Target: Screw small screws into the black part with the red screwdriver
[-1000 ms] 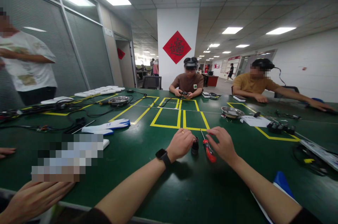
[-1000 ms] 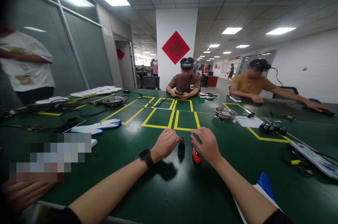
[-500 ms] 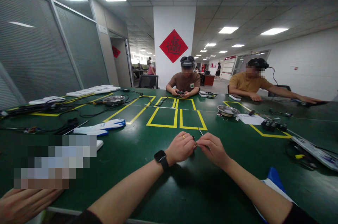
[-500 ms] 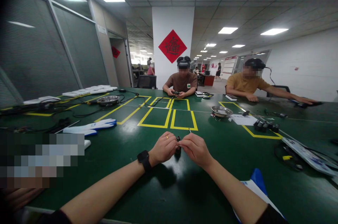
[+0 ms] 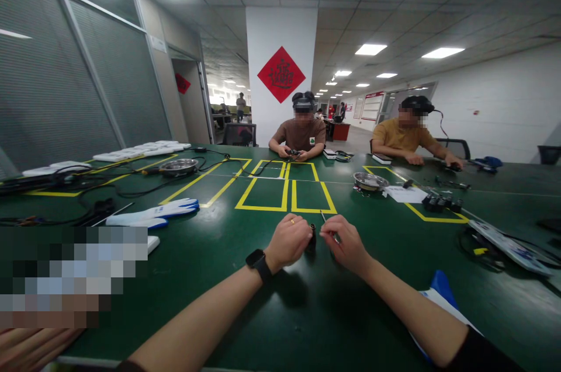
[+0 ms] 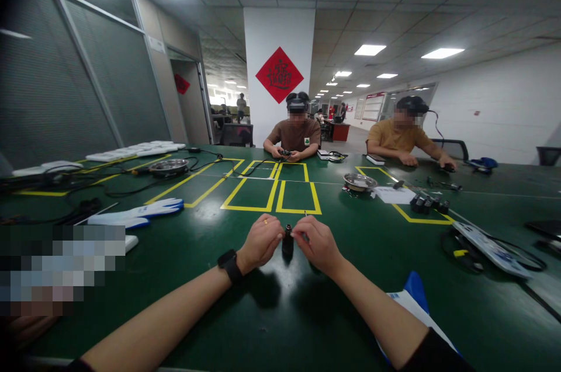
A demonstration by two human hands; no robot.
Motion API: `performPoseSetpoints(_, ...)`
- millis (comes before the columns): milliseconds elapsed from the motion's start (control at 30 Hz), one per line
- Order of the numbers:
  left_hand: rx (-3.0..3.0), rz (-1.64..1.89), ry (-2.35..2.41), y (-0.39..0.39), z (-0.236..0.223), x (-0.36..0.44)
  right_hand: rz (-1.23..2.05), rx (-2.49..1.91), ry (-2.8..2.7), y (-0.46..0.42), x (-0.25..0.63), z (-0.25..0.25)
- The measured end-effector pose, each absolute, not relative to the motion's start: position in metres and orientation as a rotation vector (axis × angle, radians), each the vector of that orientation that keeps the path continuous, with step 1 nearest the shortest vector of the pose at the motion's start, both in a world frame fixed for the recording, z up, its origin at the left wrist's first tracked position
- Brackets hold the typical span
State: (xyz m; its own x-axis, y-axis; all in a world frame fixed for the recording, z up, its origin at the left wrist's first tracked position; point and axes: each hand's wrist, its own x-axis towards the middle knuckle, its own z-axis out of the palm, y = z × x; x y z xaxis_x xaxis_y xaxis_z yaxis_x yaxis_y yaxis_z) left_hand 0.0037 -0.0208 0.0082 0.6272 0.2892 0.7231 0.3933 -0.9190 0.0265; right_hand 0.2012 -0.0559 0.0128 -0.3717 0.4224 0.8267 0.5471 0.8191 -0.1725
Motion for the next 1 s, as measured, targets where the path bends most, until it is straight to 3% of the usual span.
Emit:
performPoseSetpoints(133, -2.752, -1.346, -0.804, -0.018, 0.009, 0.005, -0.150, -0.846, -2.000, -0.054, 0.208, 0.018)
performPoseSetpoints(533, -3.061, -0.925, -0.912, -0.009, 0.002, 0.012, -0.309, -0.858, -2.423, -0.053, 0.204, 0.020)
performPoseSetpoints(1000, -3.043, -0.969, -0.936, -0.004, -0.002, 0.012, -0.607, -0.790, -2.592, -0.055, 0.204, 0.028)
